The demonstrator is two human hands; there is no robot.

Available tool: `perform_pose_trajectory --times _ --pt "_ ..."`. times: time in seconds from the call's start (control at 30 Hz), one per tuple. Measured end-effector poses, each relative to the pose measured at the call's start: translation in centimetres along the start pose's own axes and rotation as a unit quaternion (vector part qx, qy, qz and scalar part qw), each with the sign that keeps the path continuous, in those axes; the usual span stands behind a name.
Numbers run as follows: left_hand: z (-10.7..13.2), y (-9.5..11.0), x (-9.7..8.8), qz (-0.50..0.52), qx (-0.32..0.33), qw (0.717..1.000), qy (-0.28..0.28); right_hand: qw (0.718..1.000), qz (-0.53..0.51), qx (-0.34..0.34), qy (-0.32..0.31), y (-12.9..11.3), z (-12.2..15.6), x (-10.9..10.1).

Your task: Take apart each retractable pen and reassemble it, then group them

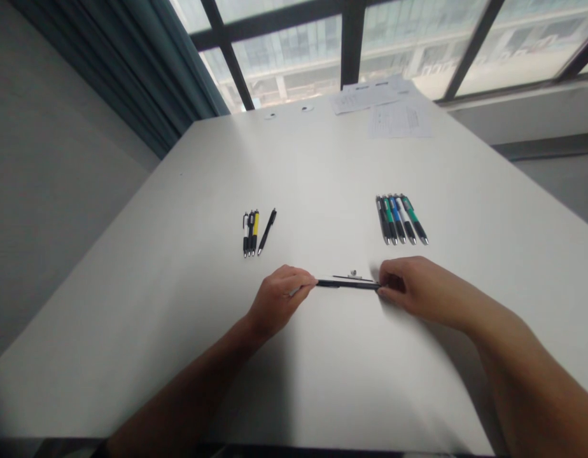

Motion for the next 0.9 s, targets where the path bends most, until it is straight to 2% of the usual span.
perform_pose_trajectory --times 0.33,0.63,0.9 --pt "-0.18 -0.40 0.07 0.003 -0.031 0.999 0.010 1.000 0.004 0.007 0.007 0.08 -0.13 -0.16" --pt "-0.27 -0.01 0.21 -0.007 -0.006 1.000 -0.011 1.000 0.007 0.005 0.011 0.32 -0.08 -0.06" --pt "0.05 -0.41 -0.01 0.018 -0.040 0.999 0.009 1.000 0.015 -0.001 0.007 0.22 0.02 -0.10"
Point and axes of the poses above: each hand's wrist, its own z-axis away from the middle knuckle, its own x-axis out of the palm, y = z × x, the point moved 7 cm from there along -z, towards the middle knuckle, and after that the axes turned 12 degrees about y, right-handed, at the moved point
